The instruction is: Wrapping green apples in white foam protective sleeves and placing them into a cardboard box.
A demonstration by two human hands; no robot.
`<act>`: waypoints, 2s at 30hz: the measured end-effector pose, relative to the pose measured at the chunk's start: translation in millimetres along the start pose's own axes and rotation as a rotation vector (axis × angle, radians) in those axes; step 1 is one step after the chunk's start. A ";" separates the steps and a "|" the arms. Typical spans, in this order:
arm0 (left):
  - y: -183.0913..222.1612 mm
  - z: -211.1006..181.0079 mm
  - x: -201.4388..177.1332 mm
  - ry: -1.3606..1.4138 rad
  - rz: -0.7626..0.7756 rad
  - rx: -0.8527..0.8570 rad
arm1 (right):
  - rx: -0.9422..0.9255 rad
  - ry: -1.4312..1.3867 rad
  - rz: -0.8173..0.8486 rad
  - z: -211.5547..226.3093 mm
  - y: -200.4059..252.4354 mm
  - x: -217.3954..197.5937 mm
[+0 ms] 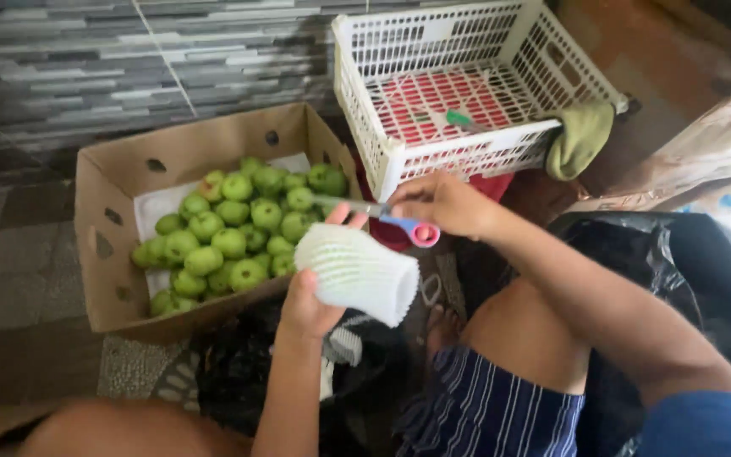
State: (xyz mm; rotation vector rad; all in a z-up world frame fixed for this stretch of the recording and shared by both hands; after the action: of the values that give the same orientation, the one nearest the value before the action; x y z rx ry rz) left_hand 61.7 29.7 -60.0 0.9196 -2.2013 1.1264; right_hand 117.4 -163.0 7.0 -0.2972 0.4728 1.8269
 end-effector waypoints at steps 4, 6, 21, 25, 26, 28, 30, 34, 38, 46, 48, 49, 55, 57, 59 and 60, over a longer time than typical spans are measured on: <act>2.2 3.1 20.4 -0.002 -0.003 -0.027 | -0.158 -0.079 0.106 20.5 27.4 34.0; 5.2 11.6 5.7 0.030 -0.079 -0.047 | -0.196 -0.072 0.043 0.2 21.6 32.9; 17.1 16.3 -34.1 -0.147 -0.500 -0.065 | -0.477 0.516 -0.078 2.8 31.5 58.2; 26.0 28.9 -54.6 -0.076 -0.609 -0.105 | -0.188 0.445 -0.057 -40.9 6.1 45.0; 24.3 21.1 -52.3 -0.078 -0.613 -0.103 | -0.190 0.444 -0.052 -44.4 2.3 45.5; 27.1 5.4 -54.4 0.018 -0.754 -0.064 | 0.031 0.386 -0.036 -67.3 -6.2 44.2; 24.2 -18.2 -41.9 0.007 -0.844 -0.068 | 0.111 0.076 0.011 -45.2 11.2 50.9; 32.8 -46.7 -45.3 -0.061 -0.998 -0.060 | 0.197 -0.456 0.333 -33.8 43.5 72.2; 37.6 -61.0 -46.8 -0.061 -1.084 -0.059 | 0.211 -0.508 0.600 -25.6 66.9 92.9; 33.7 -69.5 -47.1 -0.093 -1.038 -0.061 | 0.235 -0.429 0.603 -27.6 88.7 120.3; 32.6 -65.2 -46.9 -0.120 -1.027 -0.087 | 0.224 -0.404 0.587 -22.1 85.2 122.0; 31.5 -62.2 -46.5 -0.148 -1.015 -0.115 | 0.212 -0.380 0.568 -19.7 83.3 122.0; 18.2 -61.2 -20.1 -0.319 -0.951 -0.094 | 0.152 -0.380 0.479 -7.8 70.3 120.4; 18.1 -64.0 -19.0 -0.351 -0.943 -0.093 | 0.155 -0.385 0.471 -5.4 70.7 120.2; 17.5 -65.9 -18.6 -0.381 -0.932 -0.095 | 0.160 -0.391 0.459 -5.3 70.8 120.0; 17.6 -66.8 -19.1 -0.401 -0.934 -0.097 | 0.153 -0.407 0.459 -5.6 70.8 120.4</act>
State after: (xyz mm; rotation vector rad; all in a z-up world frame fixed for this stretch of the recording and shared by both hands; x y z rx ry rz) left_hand 69.1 99.6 -46.1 1.9567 -1.6799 0.3982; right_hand 13.5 -81.0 -38.0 0.3123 0.4103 2.2092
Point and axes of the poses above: each hand's wrist, its own y-axis away from the middle knuckle, its own x-axis out of the palm, z = x × y, the point moved 7 cm from there along -y, towards the middle knuckle, and after that the axes turned 6 degrees about -y, right-handed, at the moved point
